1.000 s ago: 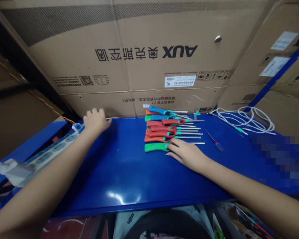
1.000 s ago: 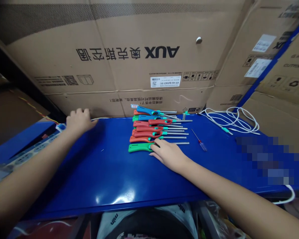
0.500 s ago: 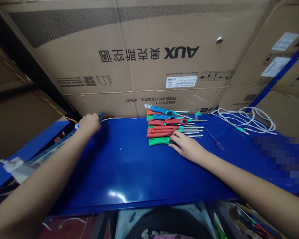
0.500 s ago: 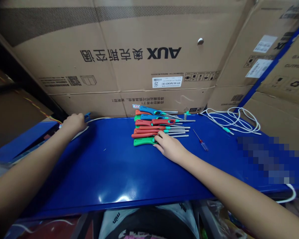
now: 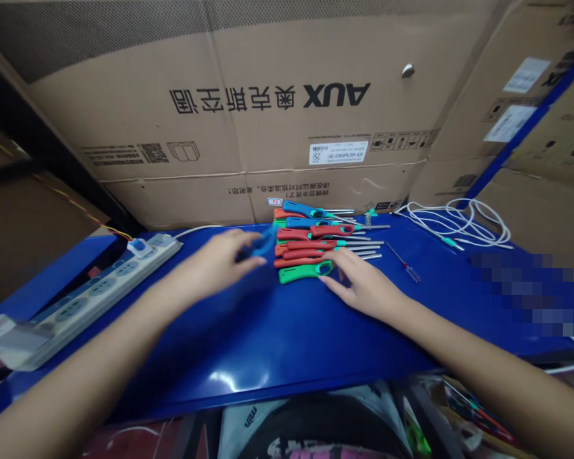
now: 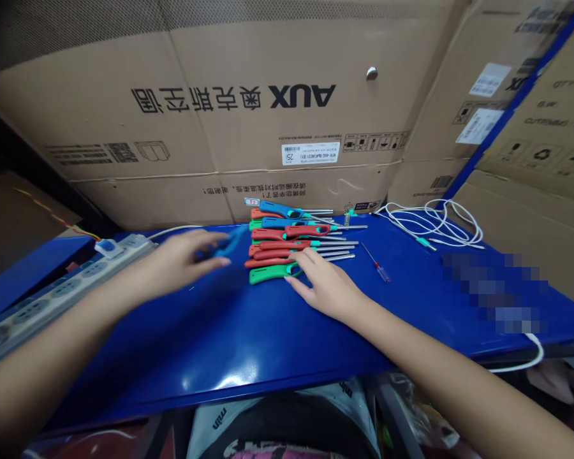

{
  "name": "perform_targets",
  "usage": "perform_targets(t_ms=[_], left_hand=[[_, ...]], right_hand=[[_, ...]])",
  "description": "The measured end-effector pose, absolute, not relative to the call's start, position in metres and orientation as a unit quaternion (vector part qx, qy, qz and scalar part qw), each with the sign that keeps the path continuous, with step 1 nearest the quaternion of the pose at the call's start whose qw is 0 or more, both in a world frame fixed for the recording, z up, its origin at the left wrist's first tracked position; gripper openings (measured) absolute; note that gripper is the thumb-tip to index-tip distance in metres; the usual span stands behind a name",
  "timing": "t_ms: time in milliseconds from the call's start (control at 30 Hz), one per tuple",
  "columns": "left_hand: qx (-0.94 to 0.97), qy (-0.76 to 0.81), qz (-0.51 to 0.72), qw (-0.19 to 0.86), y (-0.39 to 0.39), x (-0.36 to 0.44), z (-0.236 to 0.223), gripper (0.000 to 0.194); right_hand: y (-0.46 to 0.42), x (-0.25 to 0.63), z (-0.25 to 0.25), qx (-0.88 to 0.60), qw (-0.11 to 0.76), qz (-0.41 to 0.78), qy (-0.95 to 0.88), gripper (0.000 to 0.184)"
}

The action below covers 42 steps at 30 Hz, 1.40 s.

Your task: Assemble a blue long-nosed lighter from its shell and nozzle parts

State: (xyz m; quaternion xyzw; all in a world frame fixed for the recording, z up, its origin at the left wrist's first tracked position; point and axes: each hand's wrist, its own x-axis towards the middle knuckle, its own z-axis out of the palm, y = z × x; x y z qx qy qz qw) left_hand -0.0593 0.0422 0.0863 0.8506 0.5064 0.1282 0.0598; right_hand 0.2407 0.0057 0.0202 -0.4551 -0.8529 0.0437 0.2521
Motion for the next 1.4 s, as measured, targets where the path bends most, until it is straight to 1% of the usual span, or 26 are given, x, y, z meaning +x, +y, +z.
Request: perform_targets(t_ms=[67,133,167,233,300,333,467,567,667,833,1133,1233,1400], left_hand=[[0.893,0.415,0.127,0.118,0.015,-0.03,0.069,0.045],[0.91,0.357,0.135,0.164,-0.004,-0.007,0.046,0.045],[0.909,0.347,0.138,0.184,-0.01,0.001,0.036,0.043],[0.91,0.327,0.161,0.199,-0.014,0.012,0.017,0.043],[0.913,0.304,0.182,0.201,-0.009,0.014,0.005,0.045],[0.912,0.303,0.195,0.196,-0.005,0.013,0.002,0.045],[0.894,0.316,0.257,0.189,0.009,0.002,-0.005,0.04],[0.879,0.33,0.277,0.206,0.014,-0.002,-0.008,0.034],[0.867,0.344,0.292,0.212,0.016,-0.001,-0.01,0.033],[0.871,0.337,0.285,0.214,0.014,0.002,-0.01,0.035],[0.875,0.342,0.278,0.201,0.011,0.004,-0.012,0.034],[0.871,0.349,0.281,0.201,0.009,0.005,-0.012,0.035],[0.858,0.367,0.29,0.212,0.009,0.005,-0.01,0.045]], right_hand=[[-0.008,0.243,0.024,-0.439,0.298,0.077,-0.844,0.041],[-0.02,0.248,0.023,-0.396,0.286,0.087,-0.868,0.047],[-0.025,0.251,0.019,-0.372,0.267,0.084,-0.885,0.044],[-0.031,0.258,0.01,-0.348,0.231,0.074,-0.906,0.027],[-0.032,0.266,0.001,-0.361,0.212,0.072,-0.905,0.012],[-0.032,0.269,-0.002,-0.374,0.21,0.076,-0.9,0.01],[-0.029,0.278,-0.008,-0.416,0.235,0.094,-0.873,0.007],[-0.028,0.277,-0.009,-0.432,0.252,0.097,-0.86,0.006],[-0.029,0.275,-0.009,-0.435,0.257,0.103,-0.857,0.005],[-0.033,0.273,-0.008,-0.464,0.242,0.131,-0.842,0.006],[-0.035,0.273,-0.004,-0.469,0.21,0.113,-0.851,0.008],[-0.036,0.272,-0.003,-0.458,0.237,0.119,-0.849,0.008],[-0.037,0.274,-0.002,-0.462,0.362,0.09,-0.805,0.009]])
